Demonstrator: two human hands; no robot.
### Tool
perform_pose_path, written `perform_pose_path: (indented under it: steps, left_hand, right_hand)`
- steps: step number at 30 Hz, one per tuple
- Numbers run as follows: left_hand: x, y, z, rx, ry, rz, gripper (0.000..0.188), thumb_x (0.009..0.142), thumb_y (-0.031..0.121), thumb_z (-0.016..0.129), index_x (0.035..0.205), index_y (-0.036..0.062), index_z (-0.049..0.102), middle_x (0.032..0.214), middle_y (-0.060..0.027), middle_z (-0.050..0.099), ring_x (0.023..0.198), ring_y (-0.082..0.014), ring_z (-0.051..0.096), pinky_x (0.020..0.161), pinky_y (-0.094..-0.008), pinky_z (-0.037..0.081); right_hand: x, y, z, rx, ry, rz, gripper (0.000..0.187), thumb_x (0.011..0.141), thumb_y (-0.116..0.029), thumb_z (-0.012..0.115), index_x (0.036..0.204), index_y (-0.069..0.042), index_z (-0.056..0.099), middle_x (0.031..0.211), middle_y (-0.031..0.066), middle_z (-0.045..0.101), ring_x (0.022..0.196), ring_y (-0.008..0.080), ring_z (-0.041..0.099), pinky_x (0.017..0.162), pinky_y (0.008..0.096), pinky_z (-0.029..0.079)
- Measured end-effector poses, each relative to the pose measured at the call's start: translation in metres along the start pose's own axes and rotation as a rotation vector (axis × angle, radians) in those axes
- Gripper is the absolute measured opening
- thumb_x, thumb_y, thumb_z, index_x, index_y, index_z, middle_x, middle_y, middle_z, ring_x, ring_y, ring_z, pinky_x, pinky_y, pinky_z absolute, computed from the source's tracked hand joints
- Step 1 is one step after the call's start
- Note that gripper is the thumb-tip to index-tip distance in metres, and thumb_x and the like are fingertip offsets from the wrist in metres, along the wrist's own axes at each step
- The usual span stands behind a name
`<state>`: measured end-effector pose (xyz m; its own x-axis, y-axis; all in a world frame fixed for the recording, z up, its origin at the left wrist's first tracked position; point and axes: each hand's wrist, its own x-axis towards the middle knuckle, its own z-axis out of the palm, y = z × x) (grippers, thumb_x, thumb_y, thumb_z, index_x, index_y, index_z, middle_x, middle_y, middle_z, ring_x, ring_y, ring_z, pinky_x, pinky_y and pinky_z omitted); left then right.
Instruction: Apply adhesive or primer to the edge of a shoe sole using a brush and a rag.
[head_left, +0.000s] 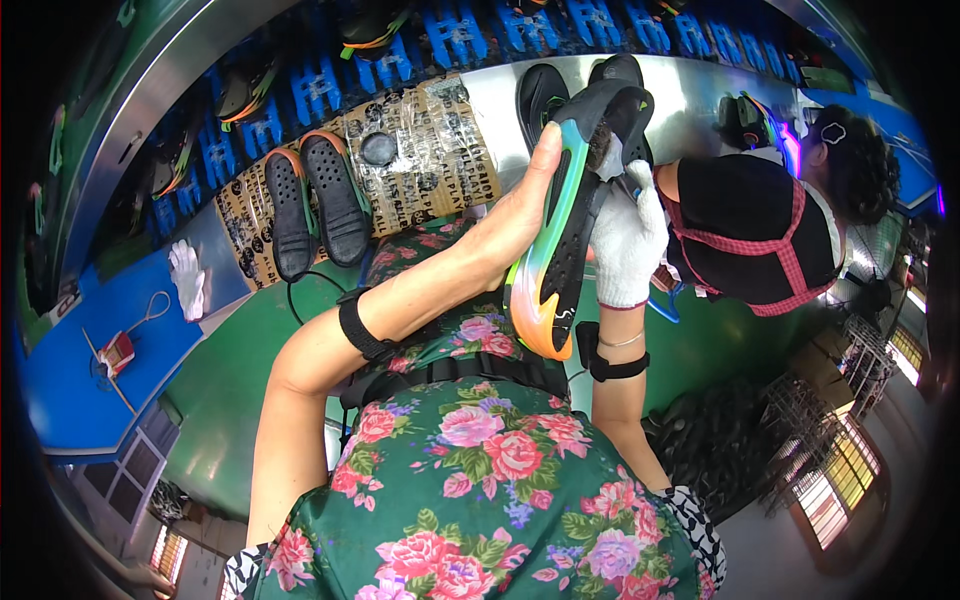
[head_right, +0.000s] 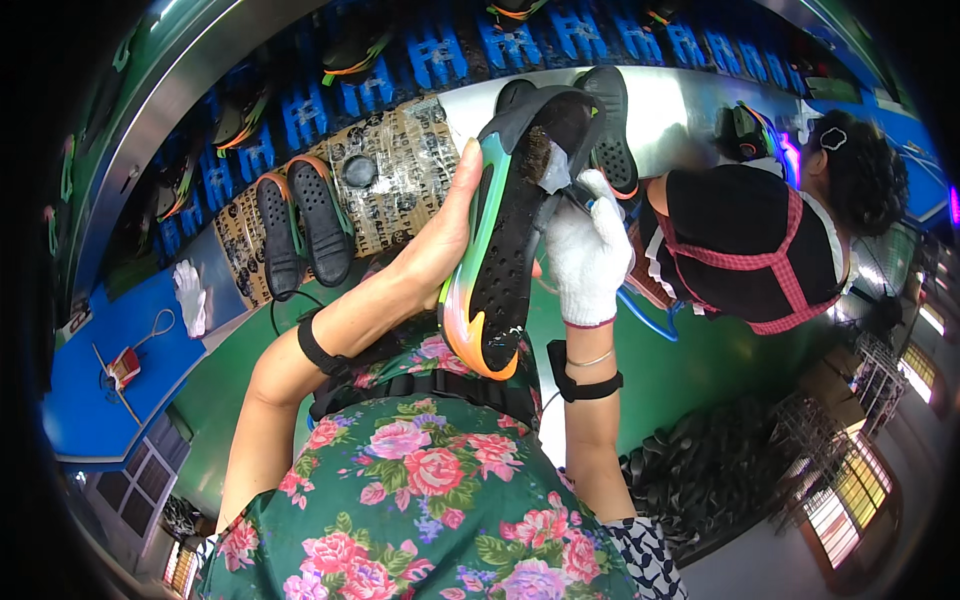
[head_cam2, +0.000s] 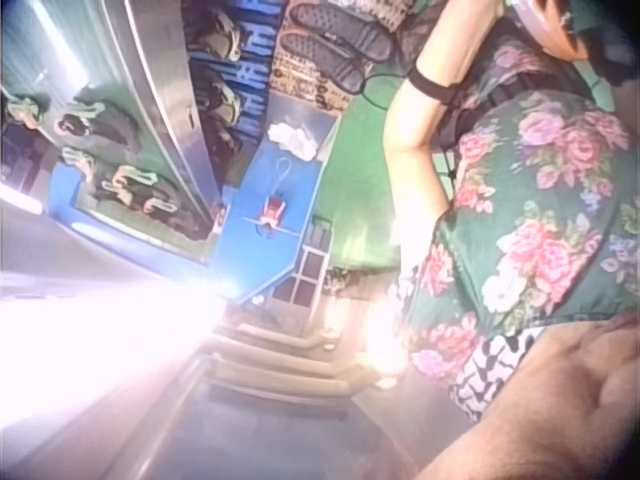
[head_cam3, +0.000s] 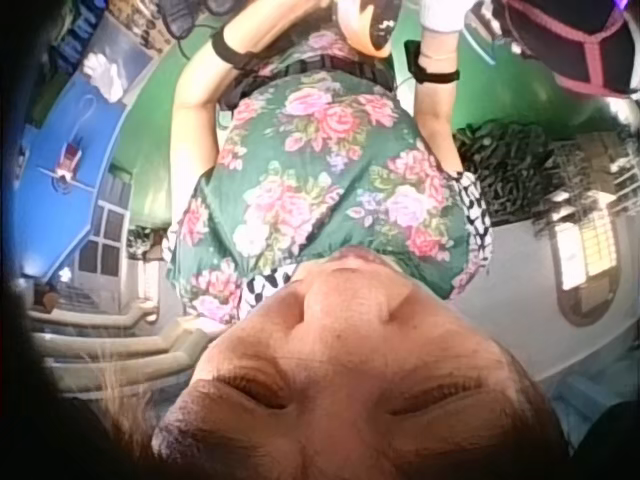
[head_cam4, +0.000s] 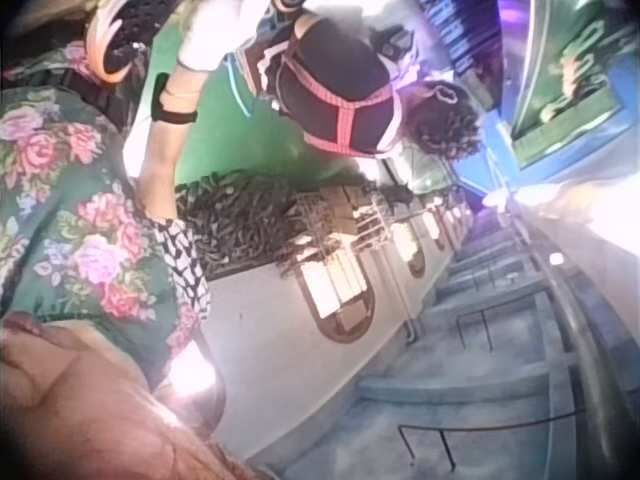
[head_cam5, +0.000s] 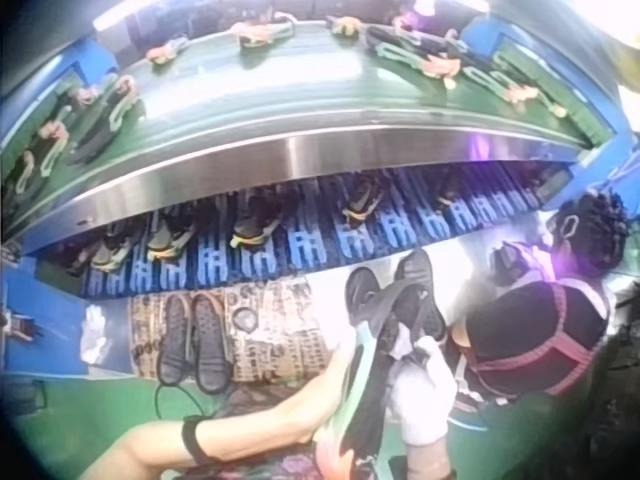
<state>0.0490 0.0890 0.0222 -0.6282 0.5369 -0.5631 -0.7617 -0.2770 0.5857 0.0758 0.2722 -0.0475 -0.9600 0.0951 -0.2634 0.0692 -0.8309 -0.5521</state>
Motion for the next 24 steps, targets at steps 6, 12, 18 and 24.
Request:
perform_pose_path:
  steps: [6, 12, 18, 24]
  left_hand:
    - [0.001, 0.003, -0.001, 0.03, -0.011, -0.008, 0.097, 0.095, 0.086, 0.022, 0.115, 0.0014, 0.065, 0.086, -0.0126, 0.072, 0.073, -0.0191, 0.073, 0.065, -0.0328, 0.063]
    - [-0.006, 0.014, 0.011, 0.041, 0.042, -0.001, 0.098, 0.093, 0.088, 0.022, 0.114, 0.0024, 0.065, 0.083, -0.013, 0.072, 0.072, -0.0187, 0.073, 0.064, -0.0315, 0.062]
    - [-0.001, 0.009, 0.018, 0.122, 0.034, 0.024, 0.094, 0.093, 0.087, 0.026, 0.11, 0.003, 0.065, 0.081, -0.0118, 0.071, 0.069, -0.017, 0.072, 0.06, -0.0302, 0.06]
    - [0.01, 0.006, 0.021, 0.173, -0.14, 0.077, 0.102, 0.098, 0.081, 0.031, 0.164, 0.0036, 0.02, 0.161, -0.0164, 0.034, 0.145, -0.0253, 0.037, 0.117, -0.0367, 0.036]
  right_hand:
    - [0.001, -0.001, 0.008, 0.008, -0.035, -0.029, 0.038, 0.095, -0.019, 0.062, 0.127, 0.002, 0.063, 0.131, 0.0175, 0.064, 0.127, 0.0331, 0.058, 0.113, 0.0488, 0.042]
    - [0.005, -0.004, -0.002, 0.062, -0.083, -0.014, 0.038, 0.096, -0.02, 0.061, 0.127, 0.001, 0.063, 0.136, 0.0203, 0.062, 0.132, 0.0354, 0.055, 0.116, 0.0508, 0.04]
    - [0.004, 0.001, -0.003, 0.119, -0.099, -0.029, 0.034, 0.097, -0.023, 0.059, 0.126, -0.007, 0.063, 0.143, 0.0205, 0.059, 0.137, 0.0376, 0.051, 0.118, 0.0527, 0.036]
    - [0.007, 0.008, -0.025, 0.132, -0.06, -0.121, 0.032, 0.097, -0.025, 0.06, 0.124, -0.008, 0.066, 0.143, 0.0173, 0.059, 0.135, 0.0342, 0.052, 0.118, 0.0527, 0.036]
